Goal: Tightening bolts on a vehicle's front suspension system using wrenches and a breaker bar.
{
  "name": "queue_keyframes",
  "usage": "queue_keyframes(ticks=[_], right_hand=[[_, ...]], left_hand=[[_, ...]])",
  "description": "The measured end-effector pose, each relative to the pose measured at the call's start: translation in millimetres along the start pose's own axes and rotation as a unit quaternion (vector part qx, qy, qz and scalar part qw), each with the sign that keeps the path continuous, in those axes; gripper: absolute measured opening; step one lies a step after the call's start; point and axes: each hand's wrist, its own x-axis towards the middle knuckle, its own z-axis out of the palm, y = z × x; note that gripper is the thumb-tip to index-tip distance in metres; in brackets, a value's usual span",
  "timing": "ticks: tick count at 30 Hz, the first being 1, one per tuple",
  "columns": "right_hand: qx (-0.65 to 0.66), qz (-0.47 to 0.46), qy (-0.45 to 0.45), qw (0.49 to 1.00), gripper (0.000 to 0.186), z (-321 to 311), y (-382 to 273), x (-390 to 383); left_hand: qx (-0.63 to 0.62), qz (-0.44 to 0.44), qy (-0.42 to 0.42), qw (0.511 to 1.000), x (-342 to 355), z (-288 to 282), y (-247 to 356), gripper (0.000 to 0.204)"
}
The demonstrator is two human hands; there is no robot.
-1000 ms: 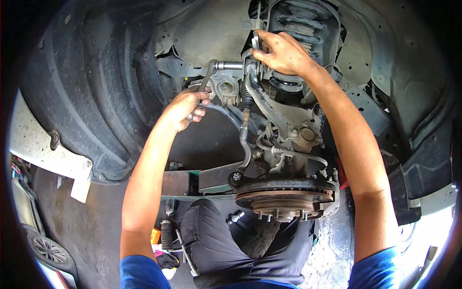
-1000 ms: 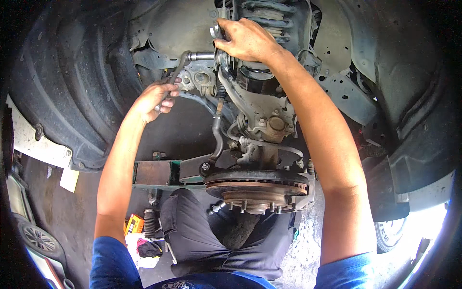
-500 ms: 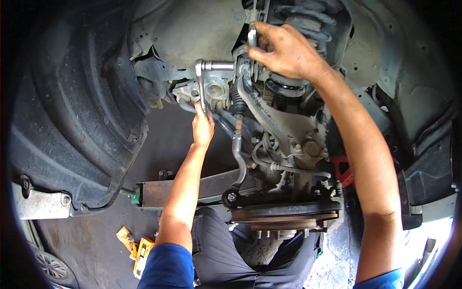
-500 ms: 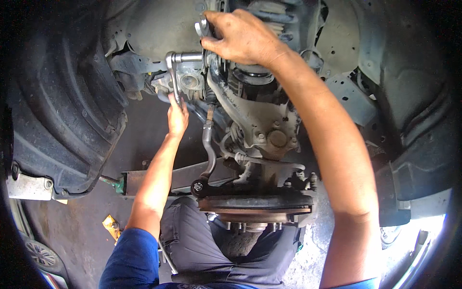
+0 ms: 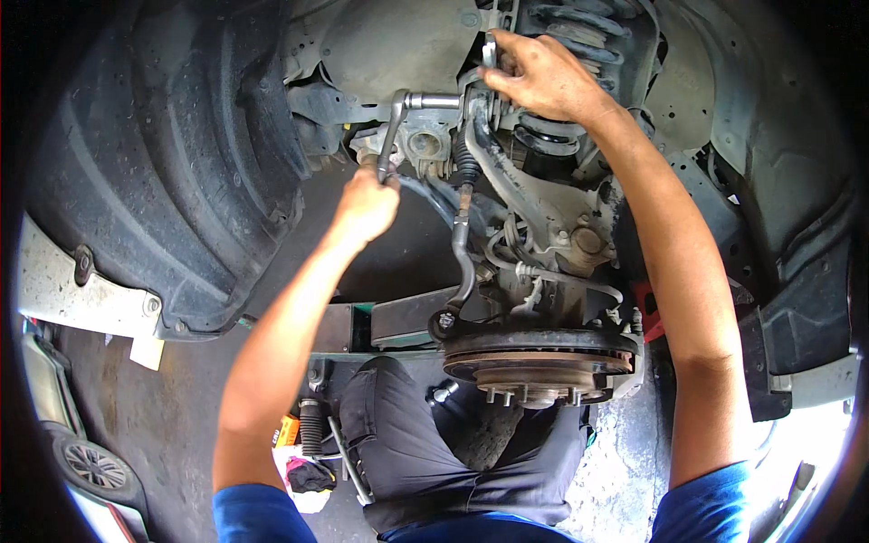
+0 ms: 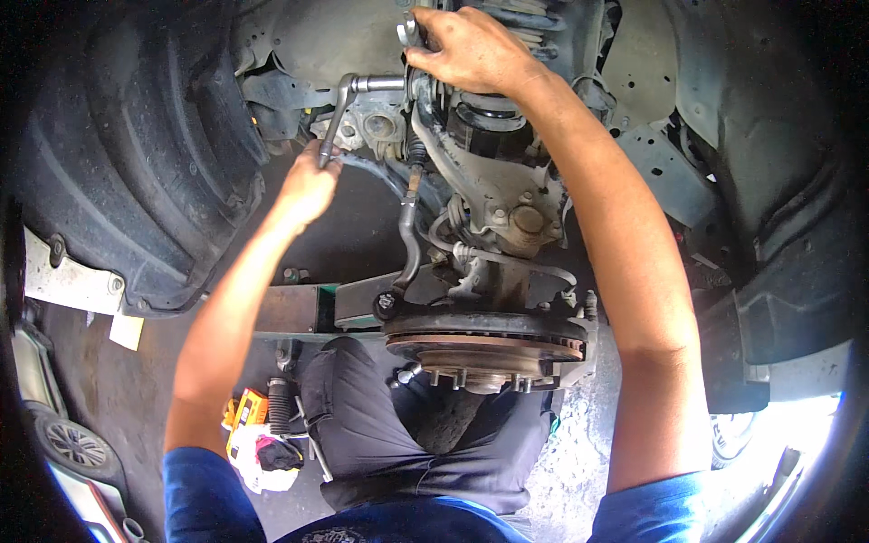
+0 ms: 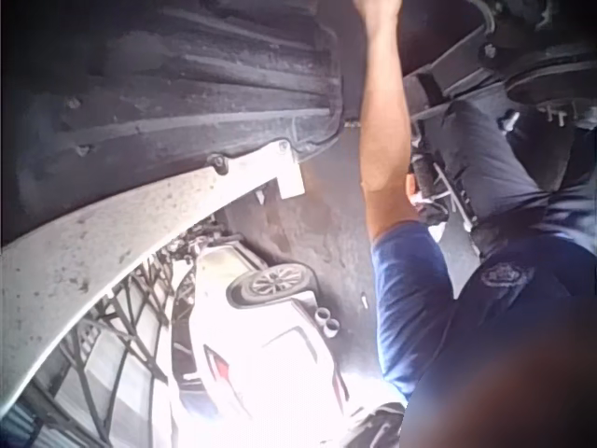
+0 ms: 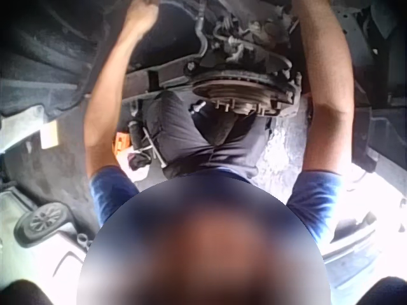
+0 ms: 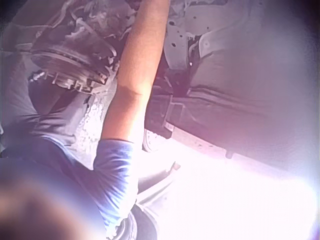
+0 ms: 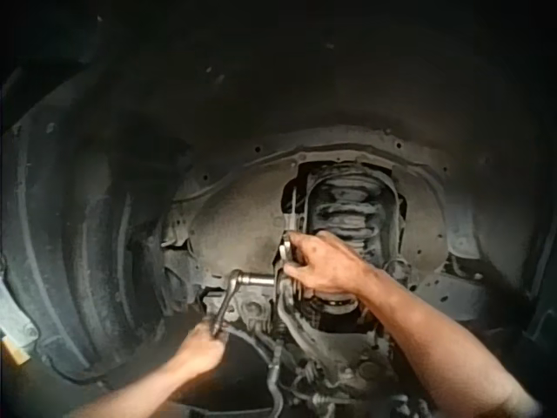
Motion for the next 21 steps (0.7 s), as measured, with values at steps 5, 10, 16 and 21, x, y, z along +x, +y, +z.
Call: queue_keyframes(ticks=[5,10,16,21], right_hand=[[-0.007,0.014,-0.015,1.000,0.032,-3.2,15.5,-9.9],[0.043,0.023,-0.010,0.999,0.028,-9.5,7.4,-9.0],[-0.040,-0.015,-0.008,0.999,0.044,-6.2,6.6,-7.0],[-0.043,0.015,-0.004,0.999,0.044,-6.6,20.1,-12.9]], left_hand=[[-0.230,-0.028,-0.068,0.971,-10.0,20.3,10.0,0.022],[-0.177,0.013,0.121,0.977,-3.0,110.7,-21.8,0.025],[-0.080,0.039,0.080,0.993,15.6,138.9,-50.7,0.033],[-0.125,-0.048,-0.141,0.981,-14.7,14.0,39.2,0.027]])
